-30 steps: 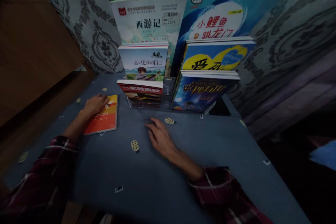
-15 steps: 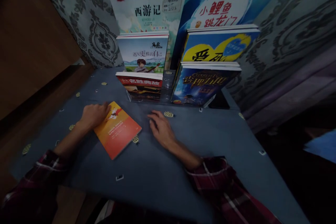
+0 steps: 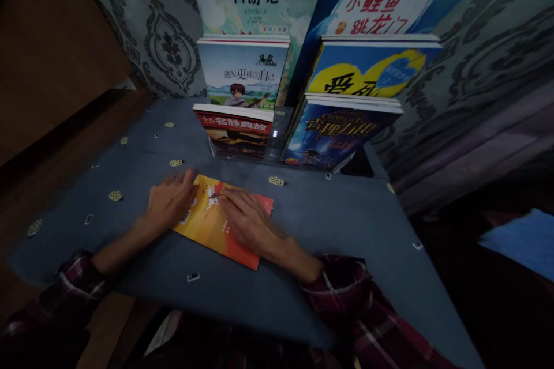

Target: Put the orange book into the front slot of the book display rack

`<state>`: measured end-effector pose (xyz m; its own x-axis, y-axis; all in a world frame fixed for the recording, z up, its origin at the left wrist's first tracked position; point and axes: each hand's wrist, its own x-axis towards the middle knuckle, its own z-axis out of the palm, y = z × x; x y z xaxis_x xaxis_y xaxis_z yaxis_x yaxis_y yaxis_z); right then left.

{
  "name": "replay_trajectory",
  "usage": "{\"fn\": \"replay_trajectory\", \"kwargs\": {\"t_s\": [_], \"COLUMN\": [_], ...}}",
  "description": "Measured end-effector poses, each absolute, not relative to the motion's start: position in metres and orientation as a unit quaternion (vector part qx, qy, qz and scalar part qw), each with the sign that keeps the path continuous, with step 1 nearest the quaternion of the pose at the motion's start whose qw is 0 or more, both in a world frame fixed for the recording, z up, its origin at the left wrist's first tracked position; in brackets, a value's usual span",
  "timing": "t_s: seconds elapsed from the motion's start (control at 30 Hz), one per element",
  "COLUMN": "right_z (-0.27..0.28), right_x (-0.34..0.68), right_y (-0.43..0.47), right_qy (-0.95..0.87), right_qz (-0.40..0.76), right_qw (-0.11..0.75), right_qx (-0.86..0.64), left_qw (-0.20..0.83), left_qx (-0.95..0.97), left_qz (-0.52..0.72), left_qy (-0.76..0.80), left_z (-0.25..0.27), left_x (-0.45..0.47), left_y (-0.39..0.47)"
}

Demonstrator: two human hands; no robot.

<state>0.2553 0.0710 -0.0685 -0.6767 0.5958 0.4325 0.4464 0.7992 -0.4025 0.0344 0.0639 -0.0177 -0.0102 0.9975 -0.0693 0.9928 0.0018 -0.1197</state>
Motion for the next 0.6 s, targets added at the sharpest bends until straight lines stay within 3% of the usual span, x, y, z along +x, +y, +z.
{"fn": "replay_trajectory", "kwargs": {"t_s": [0.23, 0.6], "right_z": [-0.077, -0.078], "right_x": [0.251, 0.249], "right_y": [0.07, 0.071], "right_qy": [-0.906, -0.919], "right_qz": [0.137, 0.1], "right_qw": [0.229, 0.2], "right_qx": [-0.329, -0.326], "left_qw": [0.037, 0.051], "left_qx": [-0.878, -0.826], "left_qz": [-0.128, -0.07], "left_qy": [-0.46, -0.556], "left_z": [-0.06, -0.052], "left_x": [0.047, 0.04], "left_y": [0.051, 0.049]}}
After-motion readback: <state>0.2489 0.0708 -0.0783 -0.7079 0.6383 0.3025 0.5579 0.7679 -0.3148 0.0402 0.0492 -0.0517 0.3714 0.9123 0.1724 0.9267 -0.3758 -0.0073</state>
